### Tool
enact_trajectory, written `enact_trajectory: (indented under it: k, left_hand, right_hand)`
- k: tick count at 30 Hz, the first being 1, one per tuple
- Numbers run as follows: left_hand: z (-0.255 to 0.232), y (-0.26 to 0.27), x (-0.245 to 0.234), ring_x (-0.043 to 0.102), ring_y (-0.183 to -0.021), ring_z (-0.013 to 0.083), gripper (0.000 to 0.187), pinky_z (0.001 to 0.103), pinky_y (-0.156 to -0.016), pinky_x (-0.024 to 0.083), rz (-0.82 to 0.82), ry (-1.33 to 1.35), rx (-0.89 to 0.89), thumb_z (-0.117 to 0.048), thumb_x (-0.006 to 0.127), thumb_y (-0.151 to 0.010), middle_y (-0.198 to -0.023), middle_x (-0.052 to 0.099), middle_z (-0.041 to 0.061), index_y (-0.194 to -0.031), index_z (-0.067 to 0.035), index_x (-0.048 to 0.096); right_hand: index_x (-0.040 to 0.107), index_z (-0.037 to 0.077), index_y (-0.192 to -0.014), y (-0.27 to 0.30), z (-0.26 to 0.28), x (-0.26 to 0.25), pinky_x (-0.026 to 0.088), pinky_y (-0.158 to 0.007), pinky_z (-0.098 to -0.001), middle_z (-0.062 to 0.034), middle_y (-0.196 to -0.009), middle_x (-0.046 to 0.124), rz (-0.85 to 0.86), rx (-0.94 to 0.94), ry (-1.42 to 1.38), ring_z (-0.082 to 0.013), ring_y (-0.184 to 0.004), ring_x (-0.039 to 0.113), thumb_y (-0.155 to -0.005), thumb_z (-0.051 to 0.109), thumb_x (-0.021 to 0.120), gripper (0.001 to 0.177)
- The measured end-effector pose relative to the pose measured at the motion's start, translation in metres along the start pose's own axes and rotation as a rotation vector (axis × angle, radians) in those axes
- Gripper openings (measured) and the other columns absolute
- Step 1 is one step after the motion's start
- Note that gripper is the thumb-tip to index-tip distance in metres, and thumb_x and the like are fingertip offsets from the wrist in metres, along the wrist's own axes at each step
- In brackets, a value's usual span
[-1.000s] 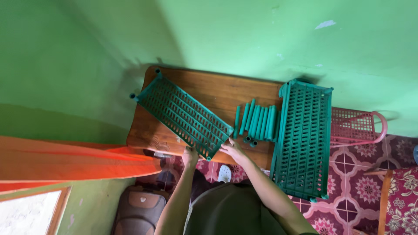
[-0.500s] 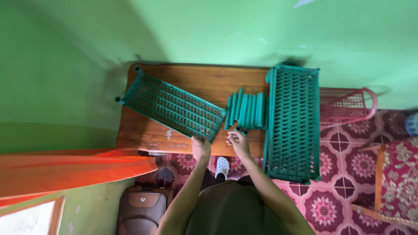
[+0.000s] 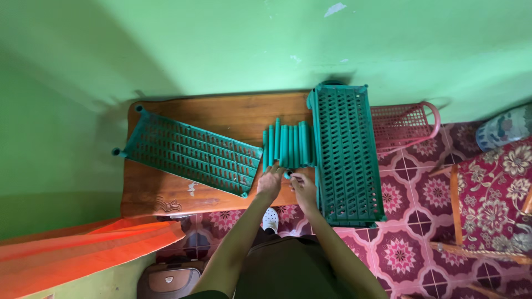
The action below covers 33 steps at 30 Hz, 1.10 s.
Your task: The person assembles a green plastic stool by inserting cylindrical legs into the corners of a perforated seat panel. They pick up each leg, align it with a corner hole, and press it in, repeating for all four corners on a wooden table.
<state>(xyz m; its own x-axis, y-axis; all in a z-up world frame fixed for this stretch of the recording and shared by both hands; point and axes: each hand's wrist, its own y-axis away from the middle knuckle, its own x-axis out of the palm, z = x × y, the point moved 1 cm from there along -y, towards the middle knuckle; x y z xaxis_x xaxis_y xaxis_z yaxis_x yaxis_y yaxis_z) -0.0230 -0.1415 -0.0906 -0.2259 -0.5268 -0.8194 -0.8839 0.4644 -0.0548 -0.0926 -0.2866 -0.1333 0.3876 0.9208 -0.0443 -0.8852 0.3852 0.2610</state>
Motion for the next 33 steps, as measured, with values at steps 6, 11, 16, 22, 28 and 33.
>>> enact_trajectory:
  k: [6, 11, 16, 22, 28, 33]
  left_hand:
    - [0.026, 0.001, 0.024, 0.070, -0.099, 0.0296, 0.028, 0.041, -0.082, 0.059, -0.153, 0.345, -0.187, -0.010, 0.066, -0.095, -0.111, 0.068, 0.013, -0.122, -0.012, 0.072]
    - [0.058, 0.006, 0.031, 0.074, -0.085, 0.0186, 0.027, 0.031, -0.079, 0.060, -0.140, 0.950, -0.490, -0.019, 0.064, -0.101, -0.101, 0.074, 0.010, -0.123, -0.005, 0.073]
    - [0.090, 0.028, 0.020, 0.074, -0.088, 0.0143, 0.031, 0.026, -0.083, 0.061, -0.108, 1.534, -0.718, -0.020, 0.060, -0.103, -0.098, 0.076, 0.008, -0.117, 0.006, 0.071]
    - [0.114, 0.059, 0.001, 0.071, -0.084, 0.0151, 0.031, 0.026, -0.074, 0.061, -0.080, 1.407, -0.775, -0.021, 0.065, -0.101, -0.094, 0.074, 0.009, -0.115, 0.006, 0.072]
    - [0.110, 0.083, -0.037, 0.069, -0.082, 0.0134, 0.051, 0.028, -0.070, 0.062, -0.190, 1.015, -0.830, -0.039, 0.075, -0.089, -0.096, 0.074, 0.008, -0.119, 0.002, 0.070]
    - [0.102, 0.101, -0.068, 0.070, -0.082, 0.0160, 0.064, 0.028, -0.075, 0.058, 0.017, 0.990, -0.925, -0.052, 0.078, -0.085, -0.094, 0.075, 0.011, -0.114, 0.005, 0.075]
  right_hand:
    - [0.069, 0.003, -0.119, -0.004, 0.008, -0.012, 0.059, -0.068, -0.0269, -0.0069, -0.102, 0.072, 0.037, 0.015, 0.040, -0.0133, -0.084, 0.072, -0.098, 0.024, 0.067, 0.030]
    - [0.066, 0.003, -0.129, -0.015, 0.019, -0.002, 0.059, -0.070, -0.0286, -0.0111, -0.109, 0.073, 0.197, 0.022, -0.149, -0.0156, -0.089, 0.072, -0.100, 0.023, 0.069, 0.036]
    - [0.063, 0.005, -0.135, -0.019, 0.036, 0.039, 0.062, -0.080, -0.0298, -0.0061, -0.127, 0.071, 0.488, 0.029, -0.201, -0.0123, -0.102, 0.069, -0.094, 0.017, 0.071, 0.044]
    - [0.074, -0.001, -0.122, -0.006, 0.036, 0.080, 0.063, -0.087, -0.0290, -0.0138, -0.114, 0.074, 0.611, -0.006, -0.015, -0.0173, -0.097, 0.075, -0.092, 0.014, 0.076, 0.033]
    - [0.073, -0.009, -0.113, -0.014, 0.013, 0.108, 0.066, -0.081, -0.0303, -0.0131, -0.103, 0.077, 0.632, 0.251, -0.134, -0.0204, -0.087, 0.078, -0.092, 0.014, 0.075, 0.032]
    - [0.073, -0.011, -0.114, -0.019, -0.002, 0.118, 0.063, -0.078, -0.0267, -0.0159, -0.099, 0.077, 0.736, 0.325, 0.042, -0.0212, -0.083, 0.077, -0.094, 0.008, 0.071, 0.027]
